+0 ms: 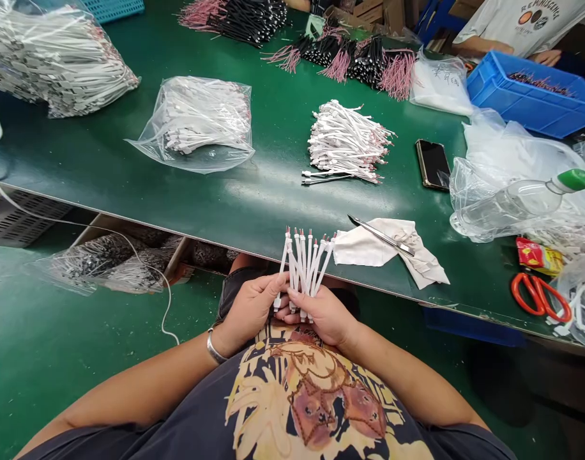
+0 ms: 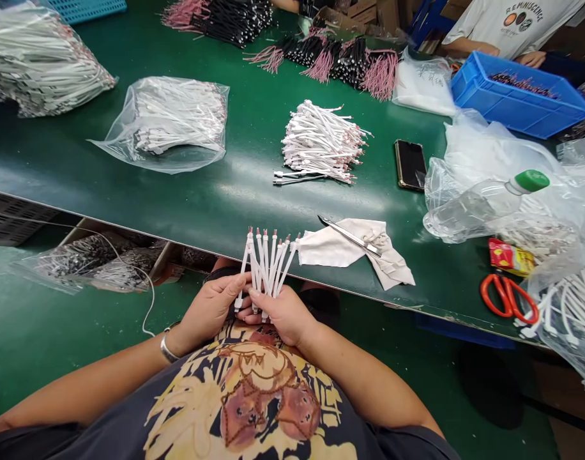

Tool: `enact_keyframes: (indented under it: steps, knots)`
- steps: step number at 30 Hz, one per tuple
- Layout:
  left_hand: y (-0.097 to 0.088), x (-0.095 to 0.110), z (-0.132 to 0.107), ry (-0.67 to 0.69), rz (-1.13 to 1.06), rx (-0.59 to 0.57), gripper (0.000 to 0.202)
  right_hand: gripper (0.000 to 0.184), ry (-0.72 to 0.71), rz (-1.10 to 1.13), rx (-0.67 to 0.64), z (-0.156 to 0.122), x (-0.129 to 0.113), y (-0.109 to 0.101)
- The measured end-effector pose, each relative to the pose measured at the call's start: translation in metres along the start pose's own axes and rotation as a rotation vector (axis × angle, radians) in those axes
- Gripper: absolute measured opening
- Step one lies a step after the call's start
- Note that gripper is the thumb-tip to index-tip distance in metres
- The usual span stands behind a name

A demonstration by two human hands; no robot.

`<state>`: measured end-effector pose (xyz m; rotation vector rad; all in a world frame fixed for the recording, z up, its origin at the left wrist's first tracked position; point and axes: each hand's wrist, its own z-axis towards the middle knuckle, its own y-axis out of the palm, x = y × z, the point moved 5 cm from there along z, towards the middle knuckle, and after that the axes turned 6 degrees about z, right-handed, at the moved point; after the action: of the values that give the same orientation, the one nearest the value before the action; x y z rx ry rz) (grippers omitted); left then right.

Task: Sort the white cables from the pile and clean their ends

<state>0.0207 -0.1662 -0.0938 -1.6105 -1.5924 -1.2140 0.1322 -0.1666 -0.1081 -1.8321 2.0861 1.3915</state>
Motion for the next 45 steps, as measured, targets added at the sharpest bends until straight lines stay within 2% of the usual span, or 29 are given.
enact_keyframes:
  steps: [3, 6, 10, 14, 19, 24, 33, 38, 45]
  knots:
    - [-0.002, -0.001, -0.001, 0.007, -0.002, 0.063, 0.033, 0.042, -0.031, 0.004, -0.036, 0.001, 0.001, 0.000]
    - [-0.003, -0.009, 0.002, -0.044, -0.027, 0.099, 0.038, 0.041, 0.023, 0.030, -0.046, 0.005, 0.006, -0.002]
    - [0.001, -0.016, 0.005, -0.067, -0.059, 0.064, 0.037, 0.044, 0.074, 0.064, -0.057, 0.007, 0.010, -0.003]
    - [0.001, -0.012, 0.005, -0.078, -0.043, 0.037, 0.036, 0.045, 0.079, 0.064, -0.054, 0.006, 0.009, -0.003]
    - [0.002, -0.001, 0.012, -0.094, 0.047, -0.100, 0.035, 0.044, 0.070, 0.066, -0.046, 0.005, 0.008, -0.002]
    - [0.005, -0.002, 0.019, -0.177, 0.031, -0.215, 0.033, 0.040, 0.092, 0.036, -0.053, 0.003, 0.007, 0.000]
    - [0.012, -0.011, 0.016, -0.163, -0.093, -0.135, 0.034, 0.040, 0.091, 0.022, -0.114, 0.004, 0.008, -0.003]
    - [0.006, -0.017, 0.014, -0.174, -0.093, -0.072, 0.036, 0.043, 0.117, 0.046, -0.083, 0.003, 0.010, -0.006]
    - [0.007, -0.017, 0.011, -0.188, -0.176, -0.059, 0.035, 0.045, 0.061, 0.081, -0.124, 0.005, 0.010, -0.006]
